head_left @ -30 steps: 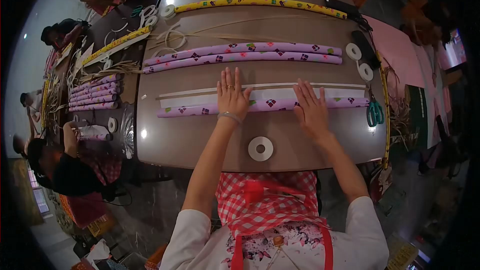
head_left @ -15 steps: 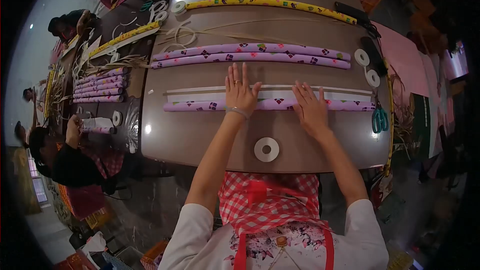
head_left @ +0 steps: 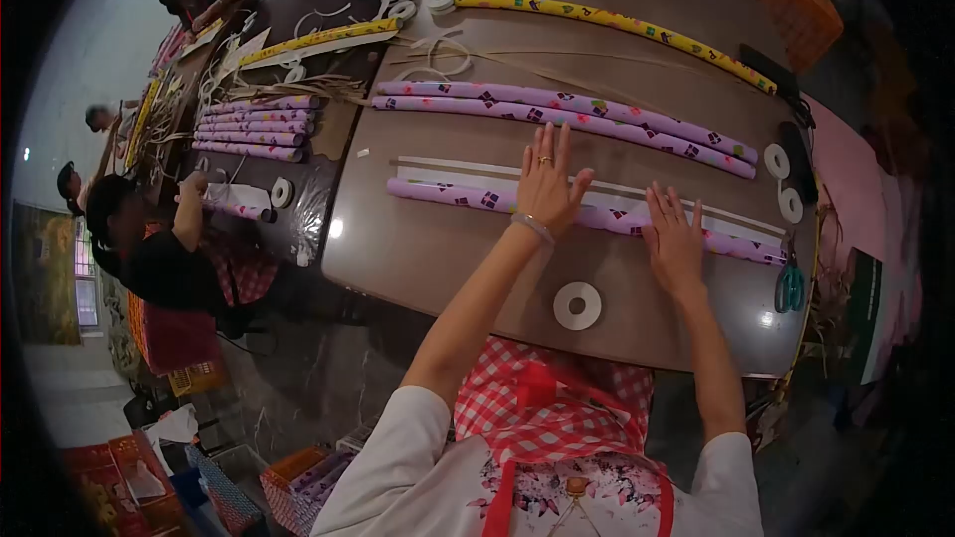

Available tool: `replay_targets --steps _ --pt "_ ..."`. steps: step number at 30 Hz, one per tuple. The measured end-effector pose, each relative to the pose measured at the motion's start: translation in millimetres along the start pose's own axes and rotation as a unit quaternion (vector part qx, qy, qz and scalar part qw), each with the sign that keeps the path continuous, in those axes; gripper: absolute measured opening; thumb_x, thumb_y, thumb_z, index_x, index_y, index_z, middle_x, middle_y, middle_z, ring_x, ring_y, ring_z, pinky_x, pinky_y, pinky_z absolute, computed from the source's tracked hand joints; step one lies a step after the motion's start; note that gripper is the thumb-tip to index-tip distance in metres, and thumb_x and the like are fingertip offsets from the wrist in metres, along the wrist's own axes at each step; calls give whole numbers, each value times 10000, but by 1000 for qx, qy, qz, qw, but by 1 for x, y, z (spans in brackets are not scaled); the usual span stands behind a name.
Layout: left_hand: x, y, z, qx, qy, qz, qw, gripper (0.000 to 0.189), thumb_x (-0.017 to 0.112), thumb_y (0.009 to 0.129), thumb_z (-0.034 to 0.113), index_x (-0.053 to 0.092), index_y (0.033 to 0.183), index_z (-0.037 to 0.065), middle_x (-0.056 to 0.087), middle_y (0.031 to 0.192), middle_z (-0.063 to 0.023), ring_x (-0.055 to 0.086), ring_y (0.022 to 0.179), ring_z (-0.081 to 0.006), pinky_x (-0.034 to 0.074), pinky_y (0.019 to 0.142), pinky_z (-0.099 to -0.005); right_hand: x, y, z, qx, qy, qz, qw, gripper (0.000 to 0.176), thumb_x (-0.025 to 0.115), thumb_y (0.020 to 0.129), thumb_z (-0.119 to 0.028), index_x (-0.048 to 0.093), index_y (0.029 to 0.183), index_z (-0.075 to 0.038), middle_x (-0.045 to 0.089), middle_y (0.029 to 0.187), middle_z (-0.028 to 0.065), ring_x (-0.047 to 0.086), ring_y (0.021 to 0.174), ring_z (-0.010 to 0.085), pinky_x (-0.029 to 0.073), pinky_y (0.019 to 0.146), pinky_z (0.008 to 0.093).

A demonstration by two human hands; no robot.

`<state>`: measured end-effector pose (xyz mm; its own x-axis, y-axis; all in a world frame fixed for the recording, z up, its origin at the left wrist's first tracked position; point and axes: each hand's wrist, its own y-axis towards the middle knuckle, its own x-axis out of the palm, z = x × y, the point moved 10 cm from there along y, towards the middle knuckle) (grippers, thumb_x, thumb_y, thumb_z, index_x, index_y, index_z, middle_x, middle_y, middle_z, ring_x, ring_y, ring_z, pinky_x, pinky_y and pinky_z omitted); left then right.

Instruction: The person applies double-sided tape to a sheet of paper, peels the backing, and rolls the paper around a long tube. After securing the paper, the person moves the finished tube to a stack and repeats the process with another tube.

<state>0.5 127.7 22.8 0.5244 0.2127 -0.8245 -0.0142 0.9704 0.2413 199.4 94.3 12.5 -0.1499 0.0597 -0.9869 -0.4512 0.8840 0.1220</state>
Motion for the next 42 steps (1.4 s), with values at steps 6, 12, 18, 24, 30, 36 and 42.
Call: replay_targets --steps 6,12,18,24,30,36,42 --pt "-4 -53 30 57 1 -39 998 616 420 976 373 263 1481 56 267 1538 -131 237 1429 -290 201 1148 -460 1 2 2 -3 -11 3 1000 509 345 1007 -358 349 1456 -119 361 1506 36 309 1399 244 128 1155 533" --pt "-6 -75 16 61 70 -41 995 572 383 993 348 270 1484 78 258 1548 -102 242 1429 -271 205 1149 -450 2 5 3 -3 -26 3 1000 512 356 1002 -365 352 1456 -127 366 1503 28 310 1398 239 136 1155 532" --pt "1 -43 -1 40 114 -7 993 573 378 992 349 262 1490 89 232 1559 -99 226 1436 -254 174 1161 -436 5 7 5 1 -35 5 999 519 362 1000 -375 349 1459 -132 364 1505 26 308 1399 228 131 1156 533" --pt "10 -36 -9 33 139 -10 990 575 370 987 349 261 1493 96 212 1567 -94 210 1441 -246 157 1166 -435 5 9 5 -2 -19 2 1000 508 366 1001 -358 360 1452 -123 354 1510 32 302 1401 232 119 1156 535" --pt "11 -32 -10 22 129 -10 991 549 350 993 351 305 1477 96 282 1539 -103 245 1427 -262 165 1162 -447 11 12 10 3 -6 -31 999 493 302 1024 -322 329 1465 -104 318 1529 48 269 1416 253 69 1158 533" --pt "16 -26 -15 12 140 -20 990 541 332 997 367 324 1469 102 305 1530 -101 264 1420 -258 172 1159 -452 14 15 14 -7 -28 0 1000 501 296 1027 -364 353 1454 -109 338 1517 57 287 1409 238 95 1157 536" --pt "18 -19 -17 7 139 -29 990 543 327 997 383 322 1472 121 294 1536 -94 252 1425 -249 170 1159 -452 16 23 16 -12 -55 -9 998 495 280 1030 -362 336 1465 -132 311 1529 64 285 1409 244 108 1149 549"
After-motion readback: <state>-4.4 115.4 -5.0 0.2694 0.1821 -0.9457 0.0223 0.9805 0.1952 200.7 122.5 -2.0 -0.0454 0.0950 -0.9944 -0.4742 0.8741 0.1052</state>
